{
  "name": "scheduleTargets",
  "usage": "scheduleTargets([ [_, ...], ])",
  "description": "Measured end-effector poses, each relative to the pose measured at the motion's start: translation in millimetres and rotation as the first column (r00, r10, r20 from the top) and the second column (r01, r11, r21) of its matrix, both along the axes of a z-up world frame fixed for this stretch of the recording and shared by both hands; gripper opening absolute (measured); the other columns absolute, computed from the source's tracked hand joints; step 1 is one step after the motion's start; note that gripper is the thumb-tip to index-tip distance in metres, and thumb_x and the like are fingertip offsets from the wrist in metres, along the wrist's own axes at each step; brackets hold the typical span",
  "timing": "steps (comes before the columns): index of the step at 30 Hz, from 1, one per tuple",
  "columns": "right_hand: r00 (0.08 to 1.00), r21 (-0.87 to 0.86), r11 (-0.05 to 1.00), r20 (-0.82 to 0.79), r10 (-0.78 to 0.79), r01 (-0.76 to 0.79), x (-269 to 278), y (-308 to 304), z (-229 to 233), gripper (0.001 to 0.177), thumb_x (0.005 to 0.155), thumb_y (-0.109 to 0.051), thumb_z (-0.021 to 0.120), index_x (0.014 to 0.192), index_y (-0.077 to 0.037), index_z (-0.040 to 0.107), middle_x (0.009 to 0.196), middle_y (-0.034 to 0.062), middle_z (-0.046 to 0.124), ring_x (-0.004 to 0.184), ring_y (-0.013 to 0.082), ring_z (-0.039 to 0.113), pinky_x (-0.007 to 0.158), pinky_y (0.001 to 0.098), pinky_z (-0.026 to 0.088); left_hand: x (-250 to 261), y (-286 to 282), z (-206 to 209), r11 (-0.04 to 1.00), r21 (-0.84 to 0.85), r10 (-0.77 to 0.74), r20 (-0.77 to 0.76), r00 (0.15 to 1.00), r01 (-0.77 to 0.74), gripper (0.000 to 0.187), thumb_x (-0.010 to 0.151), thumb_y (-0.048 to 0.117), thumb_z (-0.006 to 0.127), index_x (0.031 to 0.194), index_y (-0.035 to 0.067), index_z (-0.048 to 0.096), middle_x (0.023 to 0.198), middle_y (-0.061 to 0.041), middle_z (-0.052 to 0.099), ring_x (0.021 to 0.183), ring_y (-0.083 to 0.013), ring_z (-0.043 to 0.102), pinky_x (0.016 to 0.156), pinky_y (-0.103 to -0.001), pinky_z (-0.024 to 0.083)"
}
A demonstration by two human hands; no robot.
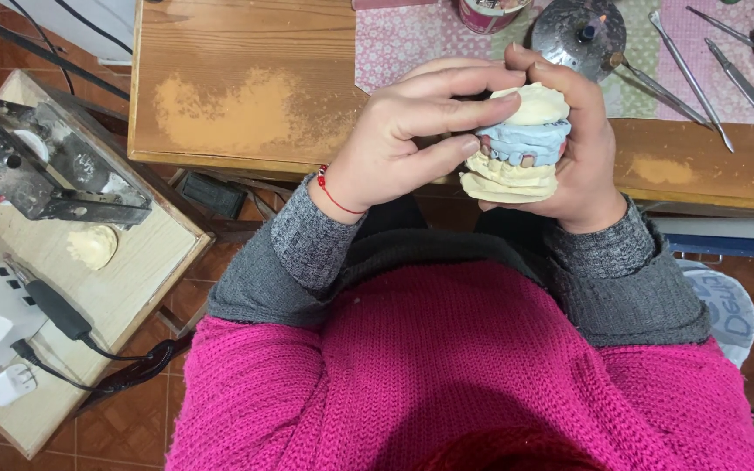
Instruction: The person works on a dental model, using a rotary tool to shape a small piece of material and then using a metal instrument to apply and smooth pink material onto the model's teeth. The person repeatedly adjusts the model's position and switches between tools.
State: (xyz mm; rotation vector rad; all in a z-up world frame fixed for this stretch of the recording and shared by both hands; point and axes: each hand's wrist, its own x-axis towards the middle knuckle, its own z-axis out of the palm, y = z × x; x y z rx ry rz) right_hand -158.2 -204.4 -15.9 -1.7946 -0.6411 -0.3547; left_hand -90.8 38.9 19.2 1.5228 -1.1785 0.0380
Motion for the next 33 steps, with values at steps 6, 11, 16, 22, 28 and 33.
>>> scheduleTargets([
  [6, 0.999, -0.051, 0.998, 0.021, -0.038, 0.039, -1.5, 0.1, 4.1, 0.108, 0.070, -0.033, 0.100, 0.154, -0.011, 0.035, 0.159, 0.0146, 0.048, 0.146, 0.0226, 0.051, 0.123, 0.0360, 0.043, -2.4, -0.7, 1.5, 0.999, 0.005, 0.036, 0.008, 0.999, -0.036, 0.040, 0.100, 0.001, 0.072, 0.139, 0.013, 0.069, 0.144, -0.008, 0.063, 0.138, -0.0261, 0.061, 0.120, -0.037, 0.049],
  [11, 0.998, -0.070, 0.996, 0.024, -0.053, 0.054, -1.4, 0.5, 4.7, 0.107, 0.071, -0.034, 0.100, 0.153, -0.010, 0.036, 0.159, 0.0154, 0.050, 0.147, 0.0225, 0.054, 0.121, 0.0350, 0.045, -3.0, 1.7, 6.9, 0.998, 0.029, 0.060, 0.002, 0.998, -0.060, 0.039, 0.101, 0.003, 0.073, 0.138, 0.014, 0.070, 0.149, -0.010, 0.063, 0.139, -0.0272, 0.061, 0.119, -0.037, 0.052],
  [16, 0.998, -0.075, 0.996, 0.034, -0.045, 0.047, -1.1, 1.5, 7.0, 0.107, 0.069, -0.036, 0.099, 0.153, -0.011, 0.036, 0.159, 0.0154, 0.050, 0.147, 0.0235, 0.054, 0.125, 0.0361, 0.047, -2.9, 4.4, 15.0, 0.964, 0.169, 0.155, 0.276, 0.949, -0.206, 0.038, 0.101, 0.015, 0.076, 0.138, 0.020, 0.070, 0.143, -0.008, 0.066, 0.135, -0.0263, 0.066, 0.124, -0.049, 0.045],
  [22, 0.999, -0.068, 0.997, 0.024, -0.043, 0.044, -1.8, 1.2, 8.4, 0.106, 0.070, -0.035, 0.099, 0.153, -0.011, 0.036, 0.158, 0.0156, 0.050, 0.147, 0.0240, 0.054, 0.125, 0.0362, 0.048, -1.0, 5.4, 13.8, 0.962, 0.169, 0.162, 0.282, 0.945, -0.215, 0.038, 0.101, 0.018, 0.075, 0.139, 0.023, 0.069, 0.141, -0.006, 0.068, 0.132, -0.0240, 0.068, 0.125, -0.051, 0.045],
  [28, 0.999, -0.075, 0.996, 0.023, -0.040, 0.042, -0.6, 1.1, 5.3, 0.112, 0.068, -0.034, 0.099, 0.158, -0.012, 0.037, 0.158, 0.0159, 0.050, 0.147, 0.0244, 0.054, 0.126, 0.0373, 0.047, -0.6, 7.8, 17.0, 0.969, 0.180, 0.127, 0.222, 0.967, -0.168, 0.041, 0.100, 0.015, 0.072, 0.140, 0.023, 0.067, 0.144, -0.006, 0.067, 0.132, -0.0241, 0.068, 0.127, -0.051, 0.044],
  [33, 1.000, -0.007, 1.000, -0.006, -0.005, 0.005, -1.1, 0.0, 2.9, 0.108, 0.069, -0.030, 0.101, 0.154, -0.013, 0.035, 0.159, 0.0149, 0.049, 0.143, 0.0223, 0.051, 0.122, 0.0366, 0.044, -4.5, 5.2, 17.9, 0.978, 0.155, 0.111, 0.193, 0.975, -0.143, 0.040, 0.103, 0.015, 0.073, 0.142, 0.020, 0.066, 0.147, -0.008, 0.064, 0.134, -0.0273, 0.066, 0.122, -0.048, 0.045],
])
